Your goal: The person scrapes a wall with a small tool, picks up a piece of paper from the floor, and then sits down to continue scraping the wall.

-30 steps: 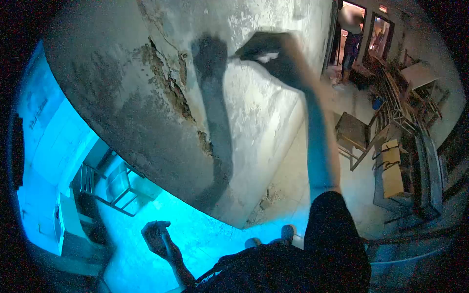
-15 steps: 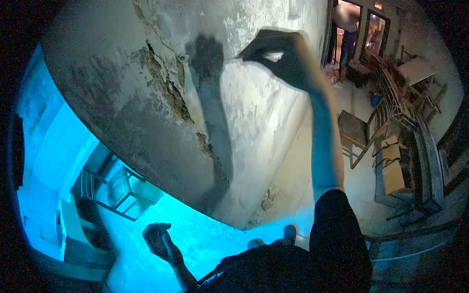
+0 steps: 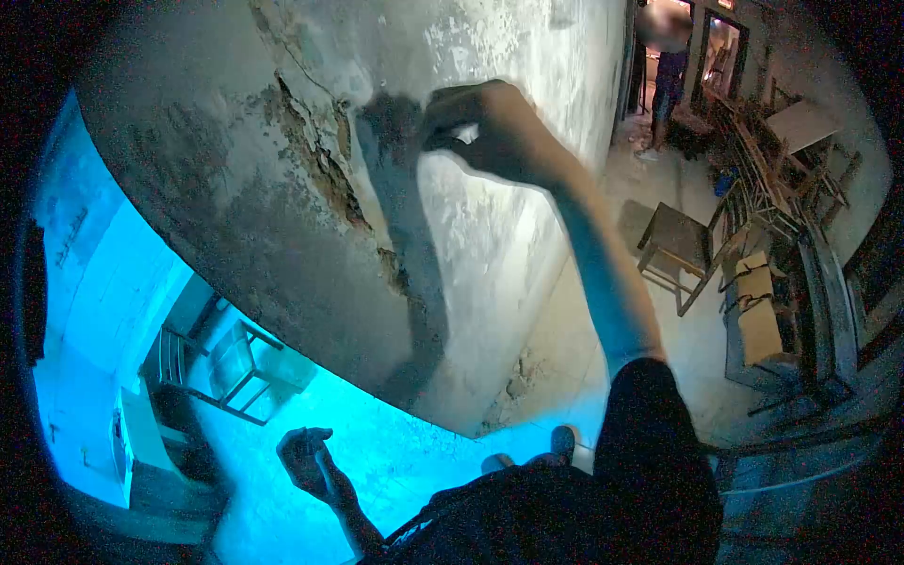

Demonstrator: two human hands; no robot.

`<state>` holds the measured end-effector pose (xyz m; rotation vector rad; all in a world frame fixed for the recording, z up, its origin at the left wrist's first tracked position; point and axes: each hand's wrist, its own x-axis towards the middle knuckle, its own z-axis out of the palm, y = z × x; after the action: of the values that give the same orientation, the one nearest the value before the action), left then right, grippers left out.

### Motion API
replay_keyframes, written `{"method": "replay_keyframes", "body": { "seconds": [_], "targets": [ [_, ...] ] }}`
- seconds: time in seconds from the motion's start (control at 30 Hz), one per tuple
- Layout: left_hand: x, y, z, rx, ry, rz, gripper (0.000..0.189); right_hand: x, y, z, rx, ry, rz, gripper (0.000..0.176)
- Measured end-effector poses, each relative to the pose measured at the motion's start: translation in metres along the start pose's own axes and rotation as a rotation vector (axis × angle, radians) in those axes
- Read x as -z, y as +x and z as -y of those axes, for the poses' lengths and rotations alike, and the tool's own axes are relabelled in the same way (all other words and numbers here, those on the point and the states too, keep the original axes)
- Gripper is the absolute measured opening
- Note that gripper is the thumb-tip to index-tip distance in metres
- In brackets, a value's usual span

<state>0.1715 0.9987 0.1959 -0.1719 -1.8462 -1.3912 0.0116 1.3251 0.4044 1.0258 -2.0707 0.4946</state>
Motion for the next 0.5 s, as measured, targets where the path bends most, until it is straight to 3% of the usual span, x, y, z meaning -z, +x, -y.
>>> {"method": "replay_keyframes", "body": {
  "seconds": [0.07,0.17,0.2,0.27,0.33,0.4,0.47,0.5],
  "targets": [
    [0.000,0.001,0.000,-0.012,-0.017,-0.008,0.014,0.009,-0.006,-0.002,0.017,-0.075,0.027,0.012],
    [0.001,0.001,-0.004,0.006,0.026,0.005,0.014,0.048,-0.010,0.005,-0.062,-0.067,-0.184,0.012],
    [0.001,0.001,-0.004,0.004,0.037,0.004,0.015,0.061,-0.014,0.008,-0.141,-0.221,-0.220,0.011],
    [0.000,0.001,-0.005,0.001,0.048,0.004,0.015,0.048,-0.010,0.006,-0.054,-0.101,-0.277,0.011],
    [0.002,0.001,-0.007,-0.012,0.068,0.013,0.014,-0.009,-0.006,-0.006,-0.051,0.044,0.003,0.011],
    [0.002,0.001,-0.007,-0.014,0.043,0.000,0.014,0.009,-0.008,0.002,-0.011,-0.016,0.046,0.012],
    [0.000,0.000,-0.007,-0.011,0.015,-0.014,0.014,0.037,-0.012,-0.005,0.059,-0.076,-0.121,0.013],
    [0.000,-0.001,-0.006,0.004,0.016,-0.018,0.014,0.053,-0.014,0.007,-0.040,-0.193,-0.184,0.015]
  ]
}}
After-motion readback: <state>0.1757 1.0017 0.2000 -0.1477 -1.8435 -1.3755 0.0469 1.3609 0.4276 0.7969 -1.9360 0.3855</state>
